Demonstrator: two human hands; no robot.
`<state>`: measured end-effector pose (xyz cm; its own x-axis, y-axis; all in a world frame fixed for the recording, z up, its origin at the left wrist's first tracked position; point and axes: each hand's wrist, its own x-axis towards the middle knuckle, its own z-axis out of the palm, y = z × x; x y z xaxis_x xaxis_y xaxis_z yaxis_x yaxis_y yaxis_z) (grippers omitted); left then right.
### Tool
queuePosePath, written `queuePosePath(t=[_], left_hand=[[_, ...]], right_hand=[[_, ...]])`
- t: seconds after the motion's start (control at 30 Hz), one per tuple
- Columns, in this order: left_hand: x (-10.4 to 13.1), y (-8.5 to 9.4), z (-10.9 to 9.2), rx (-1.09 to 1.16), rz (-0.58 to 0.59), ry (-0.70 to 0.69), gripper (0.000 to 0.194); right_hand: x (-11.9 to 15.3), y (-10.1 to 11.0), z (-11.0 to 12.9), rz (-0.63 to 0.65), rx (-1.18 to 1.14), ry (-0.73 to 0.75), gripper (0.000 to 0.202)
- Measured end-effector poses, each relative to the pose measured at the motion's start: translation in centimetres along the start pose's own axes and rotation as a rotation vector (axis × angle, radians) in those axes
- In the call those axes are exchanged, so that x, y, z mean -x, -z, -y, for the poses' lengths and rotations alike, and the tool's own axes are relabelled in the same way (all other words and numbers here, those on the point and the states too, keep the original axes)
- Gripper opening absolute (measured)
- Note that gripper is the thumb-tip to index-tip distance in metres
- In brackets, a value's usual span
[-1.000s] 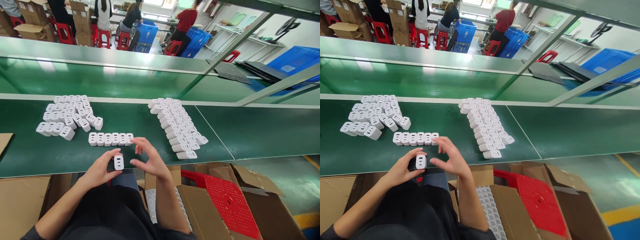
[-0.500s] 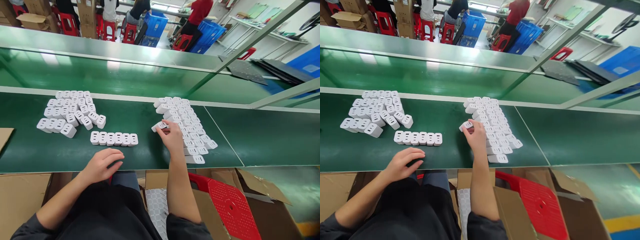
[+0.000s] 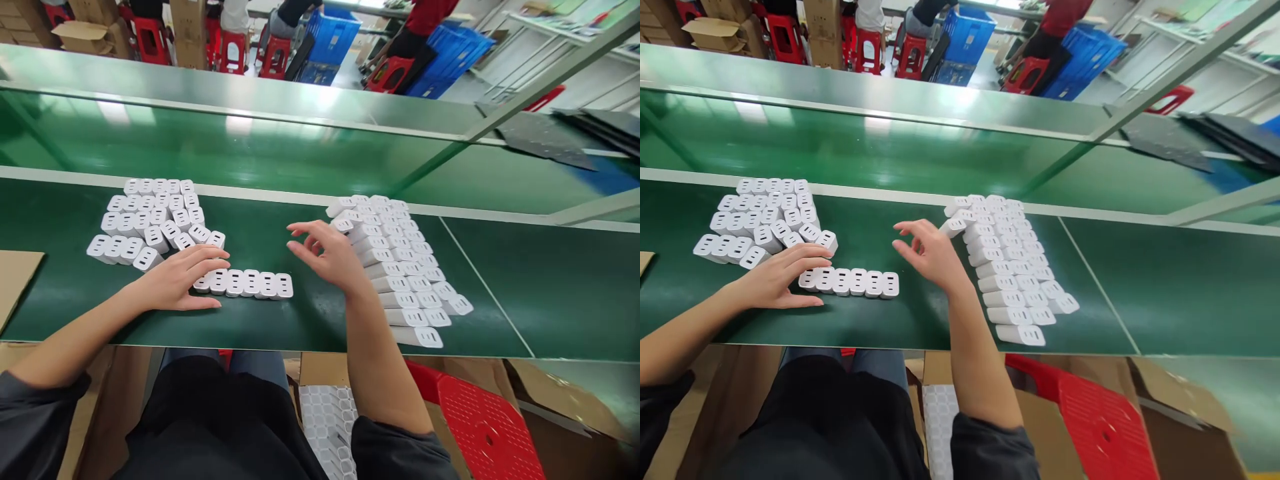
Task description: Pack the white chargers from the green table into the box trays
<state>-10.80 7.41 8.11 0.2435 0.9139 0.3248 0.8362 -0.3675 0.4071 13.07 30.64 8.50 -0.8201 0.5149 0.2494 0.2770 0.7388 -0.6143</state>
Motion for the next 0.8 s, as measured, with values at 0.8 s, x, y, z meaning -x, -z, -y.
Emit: queuePosePath(t=[0.8], left_hand=[[1.0,-1.5,1.5,0.41,0.177,0.278,0.067]], right_hand=[[-3.0,-5.4,-2.5,0.69,-0.823,-0.008,0.041]])
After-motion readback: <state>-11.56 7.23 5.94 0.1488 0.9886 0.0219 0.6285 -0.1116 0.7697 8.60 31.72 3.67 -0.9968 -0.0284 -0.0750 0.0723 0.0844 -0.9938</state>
